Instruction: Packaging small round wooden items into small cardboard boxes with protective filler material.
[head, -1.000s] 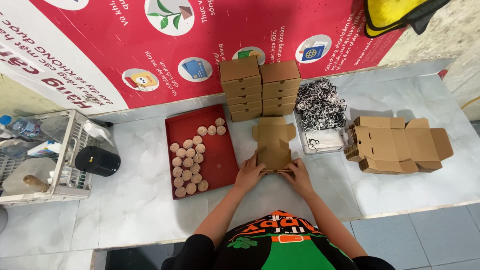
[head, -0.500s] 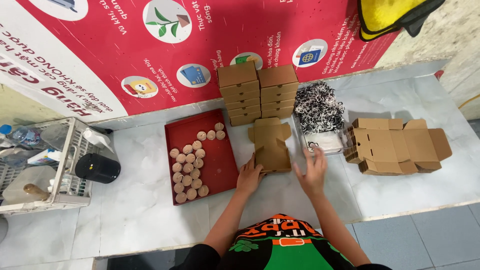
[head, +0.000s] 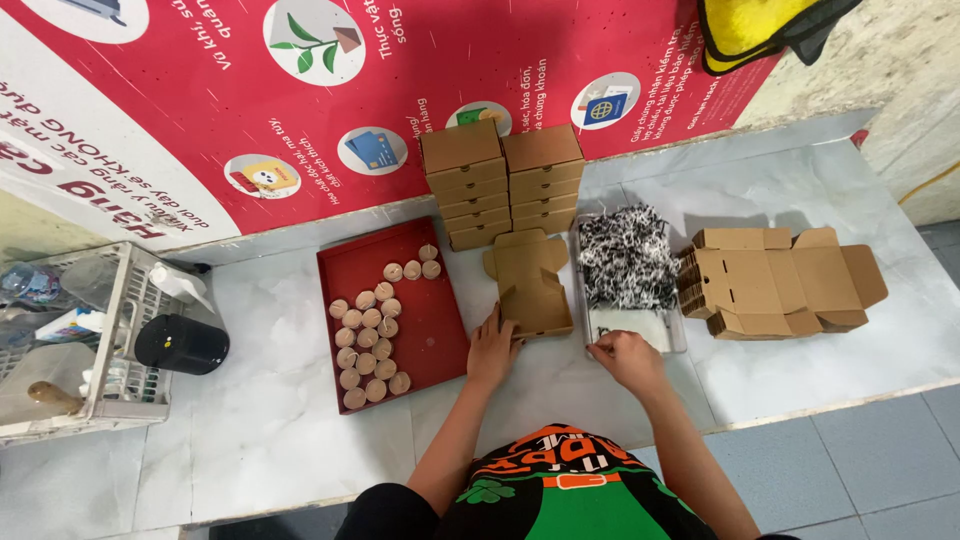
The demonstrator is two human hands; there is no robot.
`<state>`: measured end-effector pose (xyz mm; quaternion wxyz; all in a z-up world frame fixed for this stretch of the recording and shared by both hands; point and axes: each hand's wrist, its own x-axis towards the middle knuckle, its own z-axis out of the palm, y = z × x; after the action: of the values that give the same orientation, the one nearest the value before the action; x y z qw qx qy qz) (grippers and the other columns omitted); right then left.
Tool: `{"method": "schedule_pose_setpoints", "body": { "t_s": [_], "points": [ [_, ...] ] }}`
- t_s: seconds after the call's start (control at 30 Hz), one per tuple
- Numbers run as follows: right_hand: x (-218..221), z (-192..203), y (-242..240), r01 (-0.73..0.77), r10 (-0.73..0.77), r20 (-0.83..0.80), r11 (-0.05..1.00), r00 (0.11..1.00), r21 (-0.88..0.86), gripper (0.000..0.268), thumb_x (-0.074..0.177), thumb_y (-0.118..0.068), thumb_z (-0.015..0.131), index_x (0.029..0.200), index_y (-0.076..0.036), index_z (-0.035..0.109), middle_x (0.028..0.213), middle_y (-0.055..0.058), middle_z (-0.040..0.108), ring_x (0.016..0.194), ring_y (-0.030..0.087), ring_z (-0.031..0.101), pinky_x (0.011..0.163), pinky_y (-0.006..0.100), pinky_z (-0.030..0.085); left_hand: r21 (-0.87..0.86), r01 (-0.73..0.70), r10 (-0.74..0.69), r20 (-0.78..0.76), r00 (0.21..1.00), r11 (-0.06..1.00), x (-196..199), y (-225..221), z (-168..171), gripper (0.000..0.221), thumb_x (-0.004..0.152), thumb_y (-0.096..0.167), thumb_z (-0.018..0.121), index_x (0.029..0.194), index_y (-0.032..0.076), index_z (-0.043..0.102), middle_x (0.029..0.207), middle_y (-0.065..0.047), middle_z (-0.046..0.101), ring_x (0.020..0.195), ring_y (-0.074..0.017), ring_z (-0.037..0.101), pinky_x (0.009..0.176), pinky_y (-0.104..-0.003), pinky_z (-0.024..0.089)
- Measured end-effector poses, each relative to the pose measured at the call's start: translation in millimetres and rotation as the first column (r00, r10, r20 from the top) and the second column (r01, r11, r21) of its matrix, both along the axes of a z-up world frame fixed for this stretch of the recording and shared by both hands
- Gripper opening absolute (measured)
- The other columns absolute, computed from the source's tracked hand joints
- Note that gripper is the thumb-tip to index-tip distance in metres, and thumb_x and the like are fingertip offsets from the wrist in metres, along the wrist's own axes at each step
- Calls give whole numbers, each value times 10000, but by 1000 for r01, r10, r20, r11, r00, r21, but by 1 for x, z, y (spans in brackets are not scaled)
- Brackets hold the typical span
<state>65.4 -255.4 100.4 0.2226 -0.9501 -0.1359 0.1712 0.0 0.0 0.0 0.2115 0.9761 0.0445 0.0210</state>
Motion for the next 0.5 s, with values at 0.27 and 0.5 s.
{"method": "schedule_pose_setpoints", "body": {
  "t_s": [0.27,0.5],
  "points": [
    [96,-21,-59,106,-378,597,892,708,439,176,956,-203,759,1100,-102,762,1093,123,729,1039,321,652,948,459,508,-221,47,38,362,931,974,20,-23,31,627,986,374,656,1451,51,388,1579,-284,271,1469,-478,266,1182,-570,255],
    [143,-55,-61,193,-218,525,976,822,103,284,731,-311,895,968,-165,837,1141,89,699,1176,355,545,989,586,429,-202,381,-266,435,860,902,76,-90,70,437,1016,350,647,1418,216,544,1614,-224,306,1523,-436,272,1250,-588,252]
  ]
}}
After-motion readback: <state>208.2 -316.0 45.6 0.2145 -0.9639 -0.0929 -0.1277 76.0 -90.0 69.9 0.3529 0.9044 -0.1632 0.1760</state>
